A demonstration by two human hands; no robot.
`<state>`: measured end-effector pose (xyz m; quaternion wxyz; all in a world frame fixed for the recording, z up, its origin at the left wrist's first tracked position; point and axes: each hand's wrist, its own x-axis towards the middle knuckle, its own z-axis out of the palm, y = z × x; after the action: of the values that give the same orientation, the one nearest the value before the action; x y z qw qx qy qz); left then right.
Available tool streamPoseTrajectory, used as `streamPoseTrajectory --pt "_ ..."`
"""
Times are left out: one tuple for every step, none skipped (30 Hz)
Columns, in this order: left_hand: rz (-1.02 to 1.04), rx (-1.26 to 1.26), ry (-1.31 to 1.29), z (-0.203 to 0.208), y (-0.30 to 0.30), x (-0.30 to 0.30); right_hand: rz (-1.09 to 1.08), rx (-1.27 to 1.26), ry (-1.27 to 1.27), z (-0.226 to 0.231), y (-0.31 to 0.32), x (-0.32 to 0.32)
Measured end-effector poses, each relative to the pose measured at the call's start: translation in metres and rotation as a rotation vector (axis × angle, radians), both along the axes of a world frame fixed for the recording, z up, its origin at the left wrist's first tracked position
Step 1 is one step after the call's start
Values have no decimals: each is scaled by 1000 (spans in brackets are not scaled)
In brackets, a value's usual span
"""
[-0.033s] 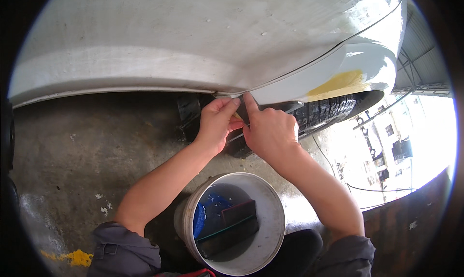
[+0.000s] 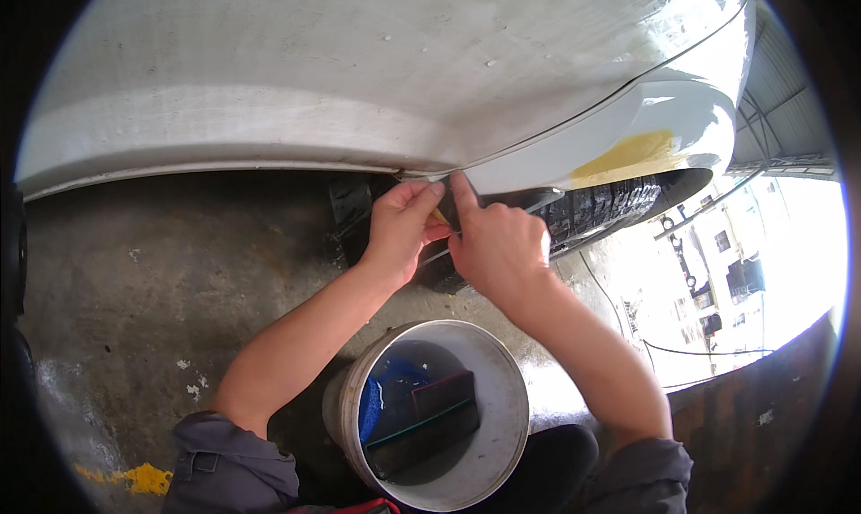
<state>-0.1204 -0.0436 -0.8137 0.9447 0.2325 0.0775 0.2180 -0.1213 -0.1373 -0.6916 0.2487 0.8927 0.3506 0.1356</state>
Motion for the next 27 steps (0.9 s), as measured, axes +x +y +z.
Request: streamPoseTrajectory --pt "25 11 8 -5 0 2 45 16 -37 -11 -4 5" --pt "44 21 16 -11 -1 4 31 2 -23 -17 -2 6" --pt "66 0 8 -17 -1 4 16 -13 -8 -22 4 5" --pt "85 23 24 -25 6 4 9 -18 29 -25 13 3" --pt "103 45 39 -30 10 6 -2 -36 23 -25 16 3" --pt "97 28 25 -32 7 9 -14 -54 16 -24 17 2" --pt "101 7 11 -29 5 7 -17 -76 9 -23 20 2" --pt "104 -14 -4 -24 3 6 11 -74 -27 -17 18 3" --pt "83 -38 -47 -18 0 6 41 -71 -58 -12 13 5" --pt "74 -36 -65 -13 -3 6 47 -88 -62 -1 10 0" --pt "66 -33 -83 -7 -5 6 54 -104 -66 7 10 -5" --pt "41 -60 -66 -3 -5 6 59 -98 -58 5 11 -5" --pt "50 -61 -60 -4 -6 7 55 -91 -53 4 8 -4" --pt "60 -62 -53 -7 -6 8 52 -84 -47 3 5 -2" --pt "71 -62 -45 -10 -6 8 38 -80 -38 -3 6 2" --pt "74 -59 -19 -16 -4 7 20 -72 -28 -12 10 6" --pt "82 -73 -23 -24 -2 7 3 -61 -17 -20 15 7" --pt "66 -49 -31 -30 1 10 -30 -49 -16 -26 18 5" --pt "57 -29 -34 -30 7 8 -3 -49 -24 -24 18 6" --pt "56 -67 -44 -26 4 7 23 -48 -33 -19 16 9" --pt "55 -106 -54 -20 -3 8 48 -48 -43 -13 13 10" --pt "34 -96 -91 -14 -4 8 19 -63 -52 -4 11 4" --pt "54 -94 -116 -7 -8 9 24 -53 -54 0 7 4" --pt "36 -101 -104 -3 -8 7 29 -44 -56 3 5 5" --pt "9 -106 -96 1 -9 7 26 -33 -62 6 2 5" --pt "22 -101 -83 -2 -9 7 22 -30 -75 -1 1 7" --pt "37 -95 -69 -7 -7 6 16 -42 -63 -7 4 7"
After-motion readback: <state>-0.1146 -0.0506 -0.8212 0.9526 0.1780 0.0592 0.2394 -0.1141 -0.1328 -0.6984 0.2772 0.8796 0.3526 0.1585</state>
